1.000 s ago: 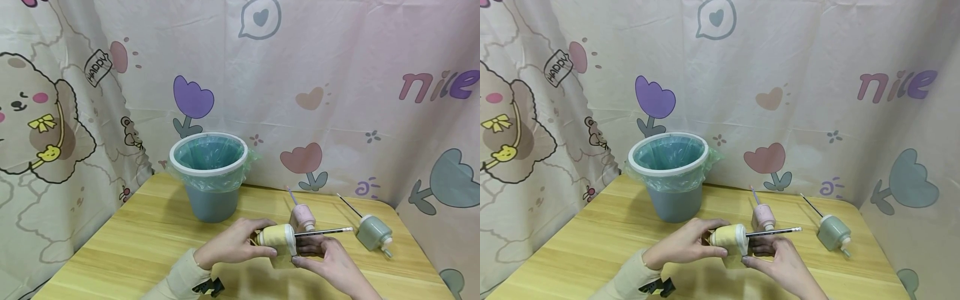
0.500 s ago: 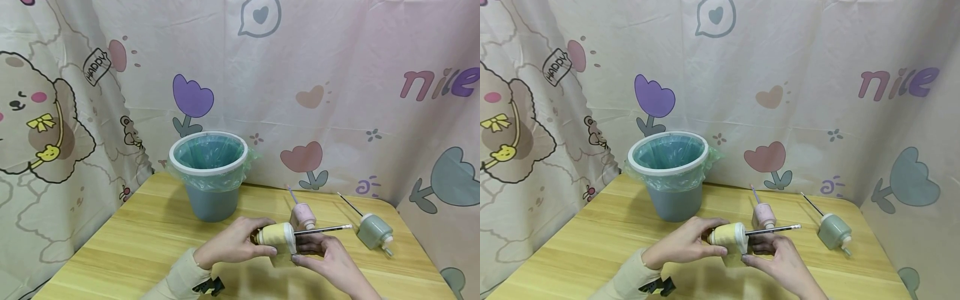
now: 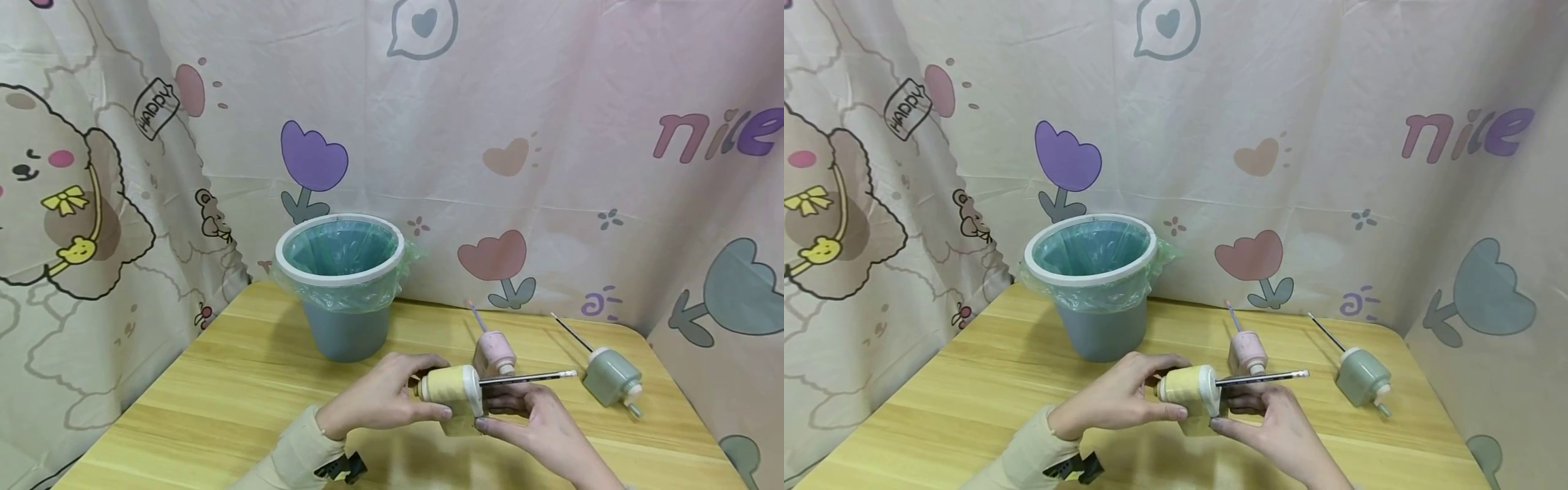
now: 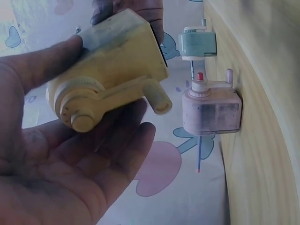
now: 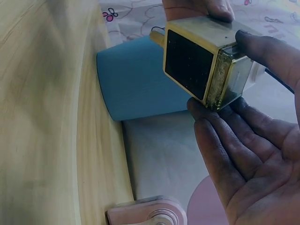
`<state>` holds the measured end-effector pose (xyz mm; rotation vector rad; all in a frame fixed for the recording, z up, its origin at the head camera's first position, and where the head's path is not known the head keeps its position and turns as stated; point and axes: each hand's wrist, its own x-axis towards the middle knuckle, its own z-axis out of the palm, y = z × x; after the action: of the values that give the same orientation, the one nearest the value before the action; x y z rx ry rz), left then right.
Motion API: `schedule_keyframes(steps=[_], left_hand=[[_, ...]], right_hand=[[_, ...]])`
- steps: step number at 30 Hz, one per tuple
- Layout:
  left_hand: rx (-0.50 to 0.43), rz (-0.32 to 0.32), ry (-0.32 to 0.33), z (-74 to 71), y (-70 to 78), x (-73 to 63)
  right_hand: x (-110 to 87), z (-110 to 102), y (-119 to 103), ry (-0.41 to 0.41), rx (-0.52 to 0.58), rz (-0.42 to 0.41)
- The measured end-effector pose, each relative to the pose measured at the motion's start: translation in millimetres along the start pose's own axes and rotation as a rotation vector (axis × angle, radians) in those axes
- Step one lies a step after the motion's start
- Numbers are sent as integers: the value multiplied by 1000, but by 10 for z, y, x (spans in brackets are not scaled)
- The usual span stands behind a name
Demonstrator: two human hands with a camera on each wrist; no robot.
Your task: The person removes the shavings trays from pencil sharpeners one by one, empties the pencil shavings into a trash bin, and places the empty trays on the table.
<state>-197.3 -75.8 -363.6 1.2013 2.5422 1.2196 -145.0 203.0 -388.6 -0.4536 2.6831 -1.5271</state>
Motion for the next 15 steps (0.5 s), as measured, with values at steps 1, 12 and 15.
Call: schedule_keyframes(steps=[1, 12, 15], left_hand=[[1, -1, 7, 1, 5, -2], [-58, 24, 56, 9, 70, -13], [-58, 33, 60, 10, 86, -14]], right_hand=[[-3, 0, -2, -3, -6, -6], [-8, 33, 12, -39, 23, -15], [-5, 54, 22, -40, 27, -20]])
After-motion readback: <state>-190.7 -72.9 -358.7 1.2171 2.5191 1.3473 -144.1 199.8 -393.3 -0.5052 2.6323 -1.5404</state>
